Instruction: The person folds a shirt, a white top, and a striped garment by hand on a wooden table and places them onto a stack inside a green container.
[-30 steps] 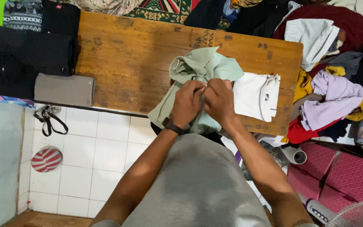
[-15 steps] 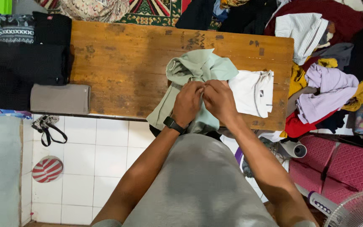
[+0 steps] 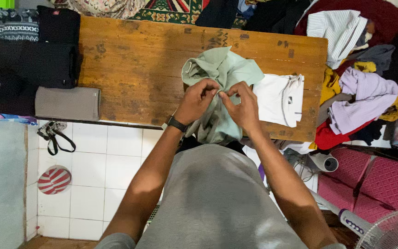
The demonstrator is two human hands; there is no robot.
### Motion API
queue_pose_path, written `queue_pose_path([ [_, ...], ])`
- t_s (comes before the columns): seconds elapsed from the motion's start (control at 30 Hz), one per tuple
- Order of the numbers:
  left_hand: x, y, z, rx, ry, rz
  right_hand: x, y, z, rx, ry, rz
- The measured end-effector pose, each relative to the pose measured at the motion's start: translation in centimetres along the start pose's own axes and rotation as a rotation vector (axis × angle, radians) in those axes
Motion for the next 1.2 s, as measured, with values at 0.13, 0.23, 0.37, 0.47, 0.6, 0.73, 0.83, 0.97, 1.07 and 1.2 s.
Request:
queue_pose_path([
  [0.13, 0.5, -3.2, -0.1, 0.01, 0.184, 0.123, 3.6, 3.0, 1.9, 0.083, -0.147, -0.288],
  [0.23, 0.4, -5.9, 0.6, 0.015, 0.244, 0.382, 6.1, 5.3, 3.4, 0.205, -0.212, -0.265],
  [0.37, 0.6, -8.7, 2.7, -0.094, 0.327, 0.438, 8.7, 8.3, 3.8, 0.25, -0.241, -0.421],
  [0.47, 1.5, -9.4, 5.0, -0.221, 0.314, 0.405, 8.8, 9.4, 3.7, 0.284, -0.206, -0.562],
  [0.6, 2.5, -8.1, 7.0, -0.37, 0.138, 0.218, 8.1, 8.6, 4.3, 0.291, -0.184, -0.642],
  [0.73, 2.5, -4.5, 6.7, -0.266, 0.099, 0.115, 7.6, 7.1, 4.0, 0.305, -0.179, -0.609],
  [0.83, 2.6, -3.2, 6.4, -0.24, 0.089, 0.074, 7.1, 5.9, 3.6, 0.23, -0.137, -0.602],
  [0.97, 2.6, -3.3, 6.6, -0.397, 0.096, -0.09, 5.5, 3.5, 3.2, 0.193, -0.115, -0.566],
  [1.07, 2.2, -2.4, 6.1, -0.317, 0.107, -0.06, 3.2, 1.7, 3.0, 0.168, -0.081, -0.391],
  [1.2, 1.4, -0.8, 5.7, -0.415, 0.082, 0.128, 1.5, 0.7, 2.6, 0.284, -0.029, -0.402],
])
Point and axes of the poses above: each hand's wrist, its own z-axis away from the middle knuckle, its own x-axis out of the palm, y = z × x, the point moved 2 cm from there along -z, towards the middle knuckle, and after that the axes turned 12 degrees about -y, right-handed, at the moved point
